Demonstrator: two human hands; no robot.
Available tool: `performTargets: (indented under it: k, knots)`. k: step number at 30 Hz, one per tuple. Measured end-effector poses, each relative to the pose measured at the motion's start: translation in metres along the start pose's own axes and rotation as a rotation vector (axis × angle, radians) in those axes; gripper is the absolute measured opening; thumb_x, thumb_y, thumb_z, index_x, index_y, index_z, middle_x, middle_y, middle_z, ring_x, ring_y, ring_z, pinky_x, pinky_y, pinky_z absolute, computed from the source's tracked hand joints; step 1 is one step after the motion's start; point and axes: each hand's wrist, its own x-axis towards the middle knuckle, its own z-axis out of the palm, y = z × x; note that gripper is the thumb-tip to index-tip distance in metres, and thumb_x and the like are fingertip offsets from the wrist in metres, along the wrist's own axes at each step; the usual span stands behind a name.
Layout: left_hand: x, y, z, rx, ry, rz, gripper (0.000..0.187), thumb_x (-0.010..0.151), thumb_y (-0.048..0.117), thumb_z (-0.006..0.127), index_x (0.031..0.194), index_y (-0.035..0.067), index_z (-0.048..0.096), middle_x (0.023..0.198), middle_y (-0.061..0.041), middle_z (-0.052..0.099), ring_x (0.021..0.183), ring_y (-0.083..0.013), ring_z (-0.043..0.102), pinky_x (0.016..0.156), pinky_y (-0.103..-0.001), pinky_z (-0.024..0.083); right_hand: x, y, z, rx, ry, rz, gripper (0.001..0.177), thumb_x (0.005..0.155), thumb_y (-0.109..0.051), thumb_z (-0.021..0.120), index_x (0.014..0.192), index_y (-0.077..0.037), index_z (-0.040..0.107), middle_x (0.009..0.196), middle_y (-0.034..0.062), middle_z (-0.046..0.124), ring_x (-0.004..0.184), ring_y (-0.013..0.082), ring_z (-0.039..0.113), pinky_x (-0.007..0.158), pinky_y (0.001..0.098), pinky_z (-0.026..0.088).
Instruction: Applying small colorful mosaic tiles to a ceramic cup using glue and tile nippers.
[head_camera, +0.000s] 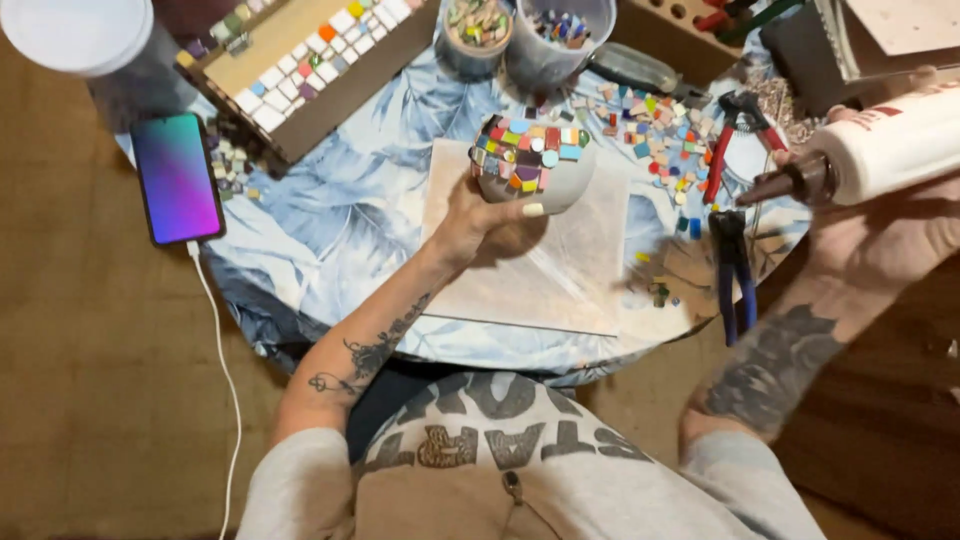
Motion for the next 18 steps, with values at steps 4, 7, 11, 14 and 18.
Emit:
performTargets:
  k: [4, 7, 11, 14, 18]
  knots:
    - [0.001, -0.003, -0.009, 0.006, -0.006, 0.095, 0.068, 0.054, 0.028, 0.076, 0.110, 0.003, 0.046, 0.103, -0.013, 0.057, 0.099, -0.0258, 0.053, 0.085, -0.035, 0.048, -0.015, 0.033, 0.046, 0.103, 0.024, 0.119, 0.093, 0.054, -0.023, 0.073, 0.137, -0.004, 0.035, 0.125, 0.0155, 0.054, 0.088, 0.0372, 0.062, 0.074, 0.0473, 0.054]
    - [0.002, -0.006, -0.014, -0.027, -0.015, 0.158, 0.061, 0.058, 0.024, 0.076, 0.108, 0.001, 0.048, 0.102, -0.013, 0.058, 0.099, -0.0261, 0.053, 0.086, -0.038, 0.048, -0.012, 0.064, 0.061, -0.313, -0.465, -0.288, 0.053, 0.081, -0.022, 0.056, 0.127, -0.004, 0.035, 0.123, 0.0130, 0.039, 0.114, 0.0269, 0.042, 0.105, 0.0519, 0.043]
    - [0.003, -0.009, -0.018, -0.084, -0.010, 0.134, 0.065, 0.061, 0.018, 0.075, 0.114, 0.001, 0.041, 0.108, -0.016, 0.054, 0.101, -0.0282, 0.052, 0.087, -0.038, 0.048, -0.027, 0.070, 0.094, -0.391, -0.690, -0.360, 0.038, 0.089, -0.003, 0.036, 0.126, -0.009, 0.028, 0.118, 0.0177, 0.027, 0.110, 0.0480, 0.037, 0.090, 0.0679, 0.040]
    - [0.003, -0.005, -0.018, -0.032, 0.031, 0.187, 0.065, 0.059, 0.020, 0.076, 0.112, 0.001, 0.044, 0.106, -0.014, 0.056, 0.100, -0.0270, 0.053, 0.087, -0.038, 0.048, -0.028, 0.073, 0.097, -0.370, -0.688, -0.401, 0.045, 0.086, 0.001, 0.037, 0.128, -0.014, 0.030, 0.116, 0.0185, 0.028, 0.109, 0.0503, 0.038, 0.095, 0.0651, 0.036]
    - [0.003, -0.006, -0.019, -0.019, -0.021, 0.156, 0.061, 0.063, 0.023, 0.073, 0.112, 0.000, 0.044, 0.107, -0.014, 0.056, 0.100, -0.0277, 0.054, 0.088, -0.036, 0.047, -0.031, 0.075, 0.102, -0.047, 0.131, -0.100, 0.124, 0.028, -0.002, 0.082, 0.133, -0.007, 0.016, 0.111, 0.0309, 0.053, 0.097, 0.0507, 0.069, 0.090, 0.0675, 0.066]
